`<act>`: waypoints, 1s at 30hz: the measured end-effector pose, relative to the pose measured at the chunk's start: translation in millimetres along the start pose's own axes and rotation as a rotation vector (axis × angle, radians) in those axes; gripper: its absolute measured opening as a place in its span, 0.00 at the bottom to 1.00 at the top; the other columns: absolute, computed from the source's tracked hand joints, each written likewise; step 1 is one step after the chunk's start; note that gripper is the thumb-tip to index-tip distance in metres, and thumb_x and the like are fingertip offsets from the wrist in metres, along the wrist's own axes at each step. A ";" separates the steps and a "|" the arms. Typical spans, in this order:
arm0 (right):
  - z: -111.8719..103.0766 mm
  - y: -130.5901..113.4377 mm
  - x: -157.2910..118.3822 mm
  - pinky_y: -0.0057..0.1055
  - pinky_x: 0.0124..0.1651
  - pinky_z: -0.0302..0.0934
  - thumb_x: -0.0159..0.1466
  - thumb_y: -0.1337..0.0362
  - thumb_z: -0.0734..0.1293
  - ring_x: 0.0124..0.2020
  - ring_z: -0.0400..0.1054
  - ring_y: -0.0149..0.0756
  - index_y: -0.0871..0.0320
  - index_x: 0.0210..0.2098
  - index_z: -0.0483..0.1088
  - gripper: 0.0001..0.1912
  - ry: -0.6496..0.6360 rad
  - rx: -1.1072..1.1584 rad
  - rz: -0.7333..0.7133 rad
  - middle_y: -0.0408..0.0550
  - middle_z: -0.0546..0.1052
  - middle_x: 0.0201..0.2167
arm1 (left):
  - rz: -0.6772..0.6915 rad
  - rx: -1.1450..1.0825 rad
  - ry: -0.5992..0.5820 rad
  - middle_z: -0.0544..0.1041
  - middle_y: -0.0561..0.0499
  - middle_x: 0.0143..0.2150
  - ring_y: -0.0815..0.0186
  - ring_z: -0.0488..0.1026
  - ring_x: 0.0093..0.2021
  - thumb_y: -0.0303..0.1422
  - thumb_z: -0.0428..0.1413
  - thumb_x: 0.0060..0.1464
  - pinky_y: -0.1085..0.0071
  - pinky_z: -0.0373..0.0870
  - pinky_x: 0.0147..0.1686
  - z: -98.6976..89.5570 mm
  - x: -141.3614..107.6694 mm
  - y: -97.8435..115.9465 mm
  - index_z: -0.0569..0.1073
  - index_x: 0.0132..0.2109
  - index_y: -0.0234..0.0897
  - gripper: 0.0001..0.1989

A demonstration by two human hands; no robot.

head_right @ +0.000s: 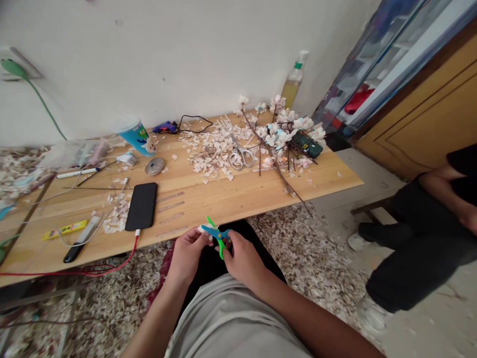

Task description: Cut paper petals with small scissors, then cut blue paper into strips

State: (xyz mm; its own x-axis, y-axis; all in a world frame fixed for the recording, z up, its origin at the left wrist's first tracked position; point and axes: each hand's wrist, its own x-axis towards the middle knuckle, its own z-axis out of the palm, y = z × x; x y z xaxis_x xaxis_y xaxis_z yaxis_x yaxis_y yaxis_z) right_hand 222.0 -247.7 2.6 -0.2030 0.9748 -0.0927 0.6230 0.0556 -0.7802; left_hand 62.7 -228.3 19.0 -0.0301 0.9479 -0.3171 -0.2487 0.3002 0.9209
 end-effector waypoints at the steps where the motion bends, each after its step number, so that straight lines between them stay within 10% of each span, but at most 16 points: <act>1: -1.2 0.6 0.1 0.27 0.29 0.54 0.60 0.70 0.62 0.26 0.67 0.33 0.54 0.36 0.63 0.05 -0.001 -0.008 -0.005 0.43 0.73 0.29 | 0.004 0.024 -0.008 0.75 0.53 0.24 0.70 0.68 0.26 0.37 0.65 0.46 0.75 0.65 0.30 -0.9 0.4 3.1 0.78 0.30 0.34 0.10; 30: -12.4 12.8 1.2 0.29 0.31 0.54 0.62 0.63 0.64 0.26 0.65 0.33 0.56 0.37 0.67 0.04 -0.017 -0.024 0.006 0.45 0.73 0.29 | -0.001 0.152 -0.140 0.77 0.50 0.27 0.69 0.70 0.26 0.39 0.65 0.46 0.74 0.68 0.29 -8.2 8.9 13.2 0.79 0.33 0.35 0.11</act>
State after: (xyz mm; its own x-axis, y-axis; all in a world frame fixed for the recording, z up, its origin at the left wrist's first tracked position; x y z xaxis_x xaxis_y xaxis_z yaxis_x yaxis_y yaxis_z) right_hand 239.0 -243.2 0.2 -0.2121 0.9713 -0.1078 0.6422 0.0554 -0.7645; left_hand 51.2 -216.8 26.5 0.1078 0.9498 -0.2936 -0.0993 0.3041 0.9474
